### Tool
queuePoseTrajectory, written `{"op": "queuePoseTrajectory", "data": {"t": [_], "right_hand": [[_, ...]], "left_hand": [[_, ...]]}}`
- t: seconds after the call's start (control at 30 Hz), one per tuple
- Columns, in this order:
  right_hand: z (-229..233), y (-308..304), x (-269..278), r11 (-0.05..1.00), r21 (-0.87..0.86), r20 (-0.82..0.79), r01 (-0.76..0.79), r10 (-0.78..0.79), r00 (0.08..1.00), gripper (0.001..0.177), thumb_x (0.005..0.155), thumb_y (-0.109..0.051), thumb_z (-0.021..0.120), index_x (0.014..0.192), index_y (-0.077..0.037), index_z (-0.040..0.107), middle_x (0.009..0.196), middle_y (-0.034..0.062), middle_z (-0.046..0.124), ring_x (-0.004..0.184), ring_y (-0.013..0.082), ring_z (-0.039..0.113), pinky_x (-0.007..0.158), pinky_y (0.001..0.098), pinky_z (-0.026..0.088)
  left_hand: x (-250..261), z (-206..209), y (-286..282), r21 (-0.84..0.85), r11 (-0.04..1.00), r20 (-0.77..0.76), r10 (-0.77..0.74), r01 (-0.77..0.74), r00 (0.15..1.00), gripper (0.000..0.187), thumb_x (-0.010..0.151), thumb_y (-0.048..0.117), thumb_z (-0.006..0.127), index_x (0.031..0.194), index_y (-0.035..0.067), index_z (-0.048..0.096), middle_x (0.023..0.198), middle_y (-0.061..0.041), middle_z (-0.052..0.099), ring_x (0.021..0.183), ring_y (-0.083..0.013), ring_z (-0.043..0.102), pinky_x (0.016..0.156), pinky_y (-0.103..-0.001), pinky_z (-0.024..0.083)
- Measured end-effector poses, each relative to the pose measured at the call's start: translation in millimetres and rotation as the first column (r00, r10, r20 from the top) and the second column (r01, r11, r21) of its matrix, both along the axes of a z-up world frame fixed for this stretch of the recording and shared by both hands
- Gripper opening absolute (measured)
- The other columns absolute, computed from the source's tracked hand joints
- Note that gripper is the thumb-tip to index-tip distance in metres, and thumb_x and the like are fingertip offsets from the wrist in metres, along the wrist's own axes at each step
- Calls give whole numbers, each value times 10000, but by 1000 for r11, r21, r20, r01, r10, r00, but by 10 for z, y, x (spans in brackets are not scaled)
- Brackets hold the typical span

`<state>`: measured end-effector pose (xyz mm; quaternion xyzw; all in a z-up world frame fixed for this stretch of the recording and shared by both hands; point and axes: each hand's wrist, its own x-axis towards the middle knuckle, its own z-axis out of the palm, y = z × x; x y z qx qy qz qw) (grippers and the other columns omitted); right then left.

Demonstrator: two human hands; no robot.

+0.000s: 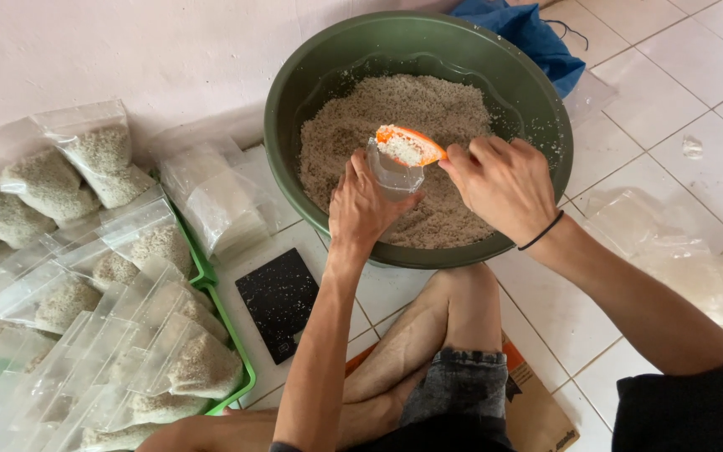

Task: Scooping grain from a large basin into small plastic bags and weighing them on a digital scale for precise measurement.

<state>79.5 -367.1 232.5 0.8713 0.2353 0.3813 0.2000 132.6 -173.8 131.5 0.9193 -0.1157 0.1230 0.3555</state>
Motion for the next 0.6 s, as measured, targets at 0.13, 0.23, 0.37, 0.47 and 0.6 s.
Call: {"op": "queuePoseTrajectory", "data": {"t": [0.13, 0.23, 0.37, 0.47, 0.6], "right_hand": [[-13, 47, -46, 1000, -29, 31, -2, 3, 1000, 210, 1041, -316, 539, 899, -195, 637, 641, -12, 480, 601, 161, 572, 546, 280, 445], [-12, 38, -56, 1000, -11, 20, -16, 16, 1000, 185, 1032, -304, 560, 906, -192, 637, 648, -17, 487, 607, 163, 578, 549, 284, 436], [38, -39, -46, 999, 33, -61, -8, 10, 998, 186, 1031, -331, 580, 920, -219, 680, 623, -37, 512, 571, 141, 568, 552, 272, 454], [29, -242, 103, 973, 223, -258, 61, -1, 966, 228, 1063, -343, 577, 955, -213, 730, 609, -46, 546, 555, 135, 566, 568, 262, 461], [17, -511, 408, 928, 345, -222, 144, -68, 973, 155, 984, -121, 664, 852, -100, 741, 604, 2, 638, 394, 179, 482, 389, 297, 353]], "left_hand": [[3, -13, -6, -21, 1000, -17, 18, -19, 1000, 1024, 615, 733, 738, 1285, 34, 403, 1131, -171, 615, 1017, -374, 676, 822, -511, 570], [-5, -6, -3, -27, 1000, -51, 14, -16, 999, 1047, 597, 719, 761, 1298, 28, 403, 1144, -182, 615, 1020, -387, 674, 840, -526, 555], [41, -76, -10, 24, 999, -57, 25, -23, 998, 1041, 595, 752, 744, 1300, 68, 401, 1157, -139, 626, 1034, -340, 682, 877, -505, 539], [36, -36, 4, 27, 1000, -51, 16, -15, 999, 1027, 596, 752, 751, 1285, 74, 406, 1151, -135, 628, 1029, -336, 687, 893, -506, 529], [-42, 97, 27, 24, 1000, 69, 18, -19, 997, 974, 591, 641, 872, 1223, 10, 484, 1016, -124, 669, 851, -268, 700, 821, -518, 497]]}}
